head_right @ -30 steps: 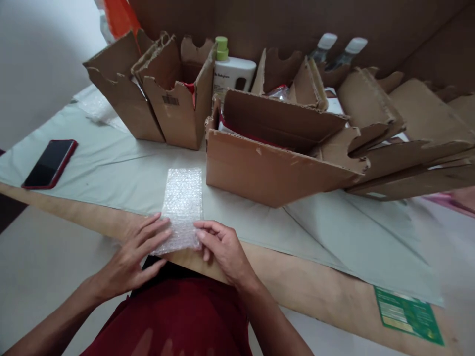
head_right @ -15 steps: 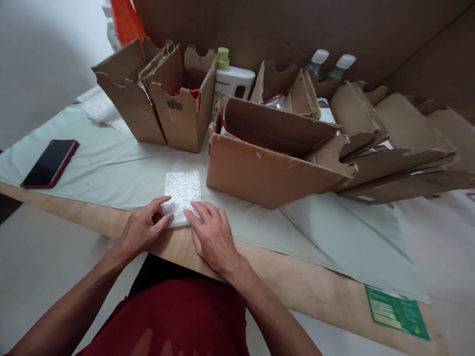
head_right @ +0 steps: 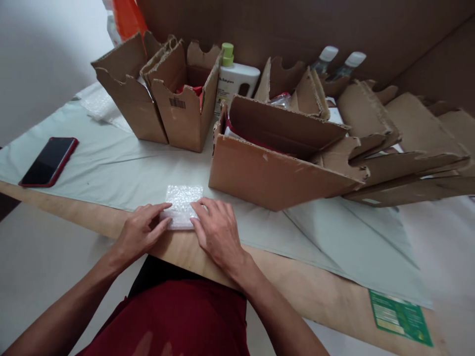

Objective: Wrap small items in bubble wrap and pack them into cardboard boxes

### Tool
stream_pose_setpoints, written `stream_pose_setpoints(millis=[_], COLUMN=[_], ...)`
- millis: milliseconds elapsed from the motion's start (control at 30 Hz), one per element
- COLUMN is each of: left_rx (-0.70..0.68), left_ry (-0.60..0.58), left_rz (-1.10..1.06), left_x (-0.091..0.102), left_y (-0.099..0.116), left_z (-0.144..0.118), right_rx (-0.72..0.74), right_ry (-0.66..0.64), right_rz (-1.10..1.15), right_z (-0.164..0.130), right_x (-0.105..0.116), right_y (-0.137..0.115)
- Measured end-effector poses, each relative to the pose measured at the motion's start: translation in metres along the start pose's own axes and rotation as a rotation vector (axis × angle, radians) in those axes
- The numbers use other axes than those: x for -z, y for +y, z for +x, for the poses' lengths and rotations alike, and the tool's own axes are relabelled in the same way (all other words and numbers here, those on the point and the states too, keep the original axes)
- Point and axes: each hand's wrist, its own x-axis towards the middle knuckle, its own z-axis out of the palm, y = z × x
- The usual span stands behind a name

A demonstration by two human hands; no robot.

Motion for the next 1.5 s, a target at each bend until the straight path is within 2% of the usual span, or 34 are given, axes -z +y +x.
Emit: stream_pose_setpoints(millis=[67, 167, 333, 400, 567, 700, 767, 833, 900, 967, 1067, 1167, 1233, 1367, 1433, 1500], left_rx=[0.0, -0.042, -0.131, -0.114, -0.077, -0.005, 0.063, 0.19, 0.36, 0.509, 0.598, 0.519, 0.381, 0.094, -0.037, -0.16], left_ry=[0.037, 0.093, -0.016, -0.024, 0.031, 0.129, 0.234, 0.278, 0.214, 0.078, -0.038, -0.054, -0.114, -0.224, -0.212, -0.134], left_rz=[0.033, 0.025, -0.058, -0.075, 0.069, 0.093, 0.025, -0.089, -0.28, -0.537, -0.833, -0.837, -0.741, -0.583, -0.526, -0.446], left_x=[-0.006, -0.005, 0.011, 0.013, 0.0, -0.002, 0.005, 0.013, 0.017, 0.016, 0.008, 0.004, 0.003, 0.001, 0.002, 0.007], left_y=[-0.002, -0.001, 0.005, 0.004, -0.006, -0.007, -0.002, 0.006, 0.016, 0.026, 0.04, 0.052, 0.06, 0.074, 0.079, 0.083], left_z=[0.003, -0.001, -0.014, -0.013, 0.0, -0.001, -0.009, -0.018, -0.025, -0.028, -0.021, -0.01, -0.004, 0.003, 0.011, 0.027], right_rx=[0.069, 0.164, 0.096, 0.063, 0.105, 0.154, 0.08, -0.03, -0.122, -0.175, -0.211, -0.274, -0.306, -0.258, -0.243, -0.261], right_ry=[0.024, -0.056, -0.128, -0.157, -0.068, -0.188, -0.194, -0.138, -0.072, -0.064, -0.128, -0.131, -0.143, -0.208, -0.172, -0.144], right_rz=[-0.051, -0.04, 0.138, 0.167, -0.003, -0.074, -0.001, 0.148, 0.321, 0.482, 0.608, 0.639, 0.706, 0.754, 0.674, 0.597], right_z=[-0.002, -0.003, -0.002, -0.003, -0.002, 0.014, 0.021, 0.025, 0.021, 0.013, -0.002, -0.015, -0.021, -0.029, -0.033, -0.037], right_x=[-0.003, -0.008, -0.008, -0.005, -0.004, -0.015, -0.017, -0.015, -0.009, -0.002, 0.007, 0.018, 0.029, 0.053, 0.063, 0.075], right_y=[0.002, 0.004, 0.003, 0.001, -0.006, -0.005, -0.003, -0.003, -0.007, -0.014, -0.021, -0.015, -0.008, 0.005, 0.009, 0.014])
